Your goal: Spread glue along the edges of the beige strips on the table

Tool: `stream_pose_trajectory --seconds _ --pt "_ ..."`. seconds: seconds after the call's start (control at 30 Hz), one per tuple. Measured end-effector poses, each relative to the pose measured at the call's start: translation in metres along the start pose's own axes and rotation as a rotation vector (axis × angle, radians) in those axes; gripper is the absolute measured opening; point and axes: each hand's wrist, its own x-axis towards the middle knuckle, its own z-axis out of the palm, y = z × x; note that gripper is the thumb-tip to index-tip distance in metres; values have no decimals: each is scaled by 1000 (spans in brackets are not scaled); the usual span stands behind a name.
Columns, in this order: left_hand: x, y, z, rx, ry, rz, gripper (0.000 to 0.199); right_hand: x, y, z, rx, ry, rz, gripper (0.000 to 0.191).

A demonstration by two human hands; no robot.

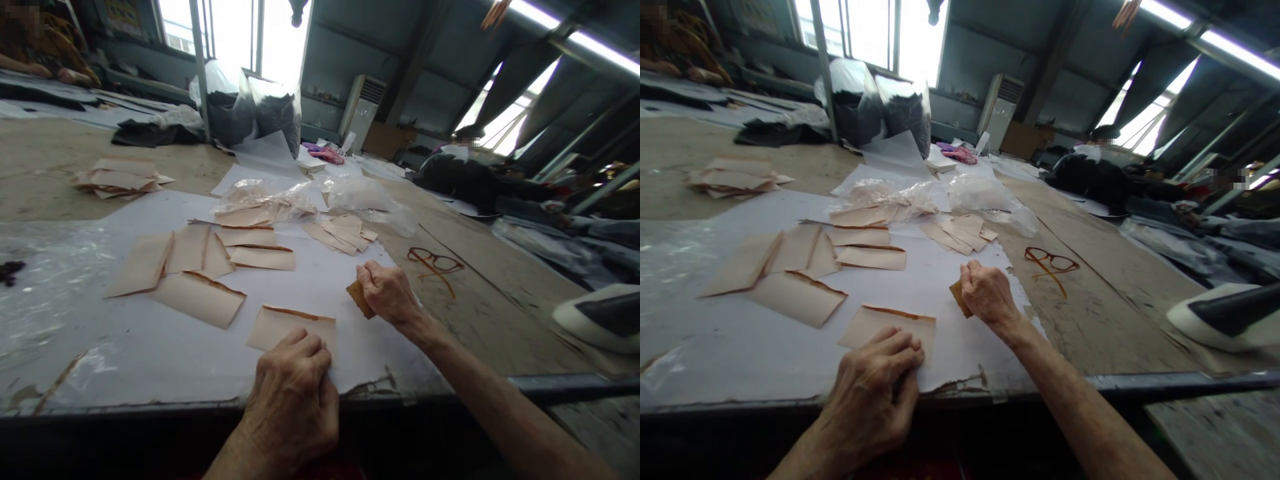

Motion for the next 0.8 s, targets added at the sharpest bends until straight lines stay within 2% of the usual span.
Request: stream_pose_trajectory --seconds 0.07,0.13,0.23,0.3,0.47,0.6,0.67,0.73,0.8 --pt "0 0 1 27 2 27 16 -8 -9 -7 108 3 20 34" --pt "0 -1 3 52 1 56 15 -16 -22 -10 194 -19 -36 33" --pt "-2 -1 3 83 -5 101 16 -26 -40 -7 220 -27 -127 29" --pt "-4 -1 3 103 -19 123 18 -29 -45 -1 200 6 -127 28" --pt "-10 -1 -3 110 -38 113 19 -31 -46 10 128 32 -45 28" --pt "-12 -8 -12 164 43 60 26 -30 -44 13 110 -31 -86 27" --pt "-14 -11 -13 202 37 45 32 -27 -42 12 115 -48 -100 27" --pt "-16 -10 -11 231 21 45 36 -22 -39 9 112 -54 -23 29" --pt "-19 -8 -6 263 20 50 40 -16 -37 3 98 -46 138 30"
